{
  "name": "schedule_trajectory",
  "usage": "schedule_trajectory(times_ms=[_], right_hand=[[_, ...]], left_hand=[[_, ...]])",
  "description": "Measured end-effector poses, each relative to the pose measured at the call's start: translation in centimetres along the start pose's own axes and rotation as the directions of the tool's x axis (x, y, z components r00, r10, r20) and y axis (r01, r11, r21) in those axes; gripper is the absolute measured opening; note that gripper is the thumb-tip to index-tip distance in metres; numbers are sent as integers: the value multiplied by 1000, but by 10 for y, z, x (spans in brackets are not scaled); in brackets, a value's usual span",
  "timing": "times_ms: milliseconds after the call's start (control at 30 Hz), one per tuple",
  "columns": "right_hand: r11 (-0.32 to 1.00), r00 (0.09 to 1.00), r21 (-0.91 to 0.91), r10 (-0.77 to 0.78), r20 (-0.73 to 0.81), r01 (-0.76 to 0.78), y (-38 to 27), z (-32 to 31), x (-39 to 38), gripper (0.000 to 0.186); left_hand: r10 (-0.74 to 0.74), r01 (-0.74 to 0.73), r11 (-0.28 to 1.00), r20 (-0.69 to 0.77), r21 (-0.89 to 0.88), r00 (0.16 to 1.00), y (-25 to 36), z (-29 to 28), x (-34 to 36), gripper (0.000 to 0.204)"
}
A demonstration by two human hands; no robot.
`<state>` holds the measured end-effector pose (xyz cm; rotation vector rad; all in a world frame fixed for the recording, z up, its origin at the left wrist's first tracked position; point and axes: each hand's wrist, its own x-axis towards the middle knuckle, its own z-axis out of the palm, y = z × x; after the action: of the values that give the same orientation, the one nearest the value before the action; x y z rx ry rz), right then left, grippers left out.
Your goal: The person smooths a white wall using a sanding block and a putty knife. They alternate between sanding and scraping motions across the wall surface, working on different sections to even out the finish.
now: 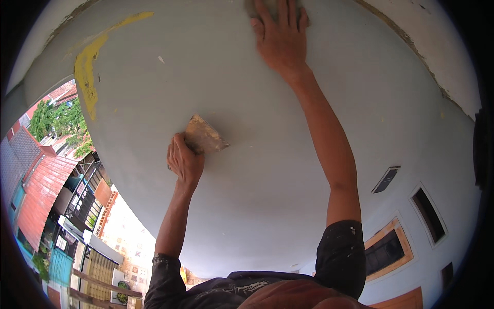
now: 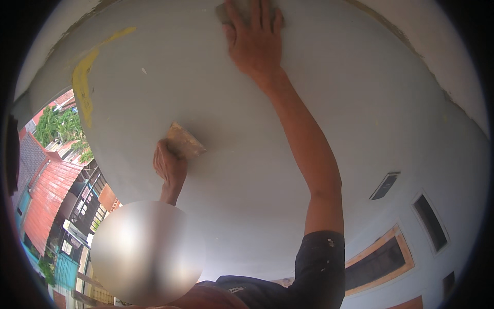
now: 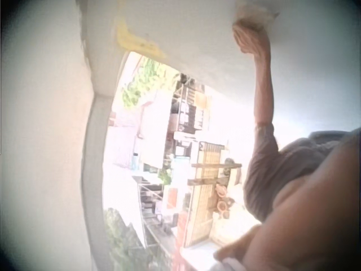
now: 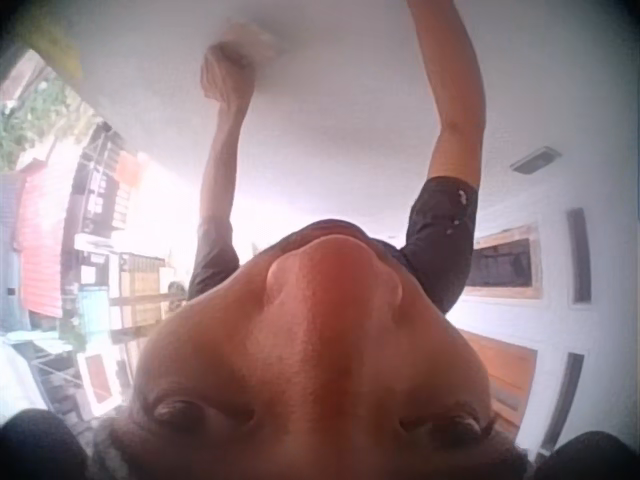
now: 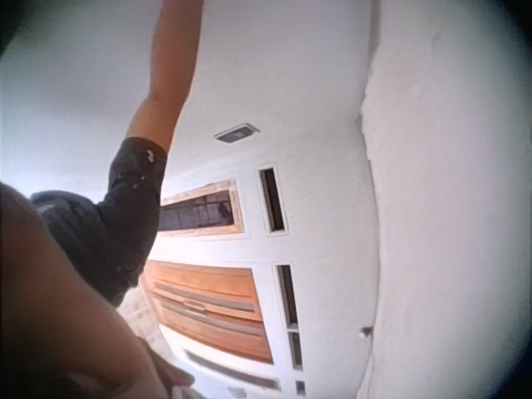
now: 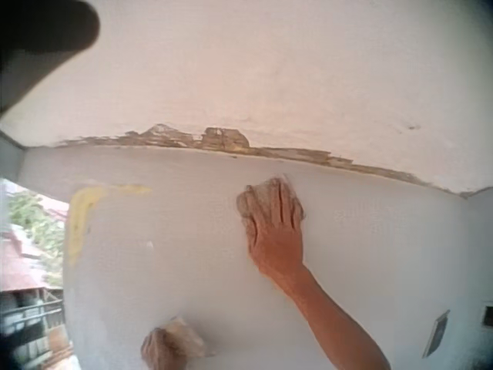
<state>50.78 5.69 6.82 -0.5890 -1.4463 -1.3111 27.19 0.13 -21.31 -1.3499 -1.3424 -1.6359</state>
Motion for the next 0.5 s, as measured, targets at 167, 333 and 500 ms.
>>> schedule_trajectory(times_ms=[167,333,500], right_hand=[[997,996,-39,67,-62,-70,-2,-12,11,47],[930,948,-184,312,-67,-319,-2,-6,26,52],[986,985,51,-160,58,157,-78,34,32,47]], left_hand=[[-19,21,999,33,-45,999,-11,-10,2,45],[-67,62,996,-102,-58,992,-25,-19,2,45],[-145,144,989,-28,-25,989,-32,-18,4,39]])
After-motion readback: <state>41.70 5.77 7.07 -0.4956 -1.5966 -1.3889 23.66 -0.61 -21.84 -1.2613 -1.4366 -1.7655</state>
